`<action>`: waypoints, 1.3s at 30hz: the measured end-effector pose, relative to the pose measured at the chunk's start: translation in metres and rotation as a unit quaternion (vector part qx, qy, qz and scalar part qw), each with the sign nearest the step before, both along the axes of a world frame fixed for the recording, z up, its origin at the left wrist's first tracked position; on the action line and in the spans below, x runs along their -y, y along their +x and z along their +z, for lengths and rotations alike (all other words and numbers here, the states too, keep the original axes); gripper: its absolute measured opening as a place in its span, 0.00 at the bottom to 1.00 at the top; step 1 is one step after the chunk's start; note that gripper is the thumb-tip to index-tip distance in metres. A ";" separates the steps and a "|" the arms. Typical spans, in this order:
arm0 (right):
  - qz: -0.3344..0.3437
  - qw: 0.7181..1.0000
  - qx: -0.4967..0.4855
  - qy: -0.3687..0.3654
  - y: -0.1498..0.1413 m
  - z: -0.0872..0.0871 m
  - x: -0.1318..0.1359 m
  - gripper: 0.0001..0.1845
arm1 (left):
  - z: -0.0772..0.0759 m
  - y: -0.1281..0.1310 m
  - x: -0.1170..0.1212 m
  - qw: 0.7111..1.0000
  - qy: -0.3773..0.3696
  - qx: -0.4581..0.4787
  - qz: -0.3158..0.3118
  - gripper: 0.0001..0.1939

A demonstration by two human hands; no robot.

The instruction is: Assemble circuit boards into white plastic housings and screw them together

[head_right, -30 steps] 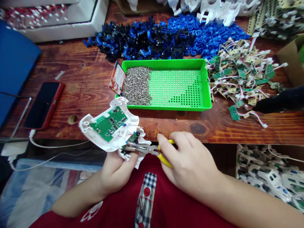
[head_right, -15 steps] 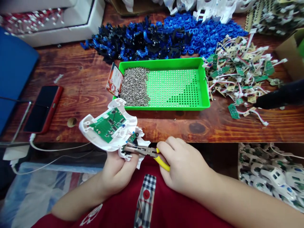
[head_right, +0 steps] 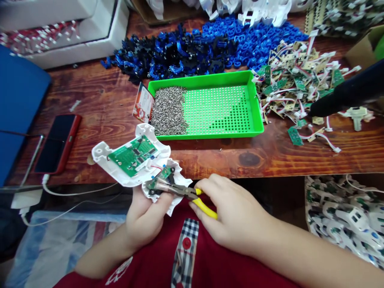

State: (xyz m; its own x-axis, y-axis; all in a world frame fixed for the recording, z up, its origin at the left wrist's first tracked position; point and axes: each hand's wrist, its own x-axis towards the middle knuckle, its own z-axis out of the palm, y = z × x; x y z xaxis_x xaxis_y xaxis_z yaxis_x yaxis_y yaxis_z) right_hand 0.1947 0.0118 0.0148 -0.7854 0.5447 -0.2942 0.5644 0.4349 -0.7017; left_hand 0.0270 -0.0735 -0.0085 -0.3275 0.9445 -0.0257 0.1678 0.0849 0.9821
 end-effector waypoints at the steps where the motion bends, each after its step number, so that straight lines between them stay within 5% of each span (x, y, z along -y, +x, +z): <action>1: -0.004 0.999 -0.003 0.041 0.002 -0.002 0.000 0.09 | 0.001 0.002 -0.001 0.999 0.003 0.032 0.008 0.14; 5: -0.015 0.974 -0.018 0.224 0.010 -0.007 -0.001 0.18 | 0.002 0.005 -0.002 0.994 0.007 0.104 0.039 0.13; 10: 0.003 0.951 -0.027 0.307 0.010 -0.009 -0.003 0.20 | 0.001 0.003 -0.001 0.998 0.008 0.054 0.023 0.23; 28: 0.030 0.930 -0.008 0.365 0.008 -0.009 0.002 0.19 | -0.007 -0.001 0.003 0.997 0.031 -0.074 -0.005 0.26; 39: -0.013 0.958 -0.039 0.285 -0.001 -0.012 0.008 0.15 | -0.001 0.004 -0.006 0.996 0.049 -0.074 -0.025 0.16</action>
State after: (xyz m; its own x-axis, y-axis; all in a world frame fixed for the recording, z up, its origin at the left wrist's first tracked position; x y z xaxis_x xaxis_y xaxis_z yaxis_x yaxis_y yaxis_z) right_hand 0.1933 0.0035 0.0030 -0.7764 0.6195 0.1159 0.5365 0.7460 -0.3945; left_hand 0.0306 -0.0680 -0.0093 -0.2742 0.9551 0.1127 0.3132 -0.0221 0.9494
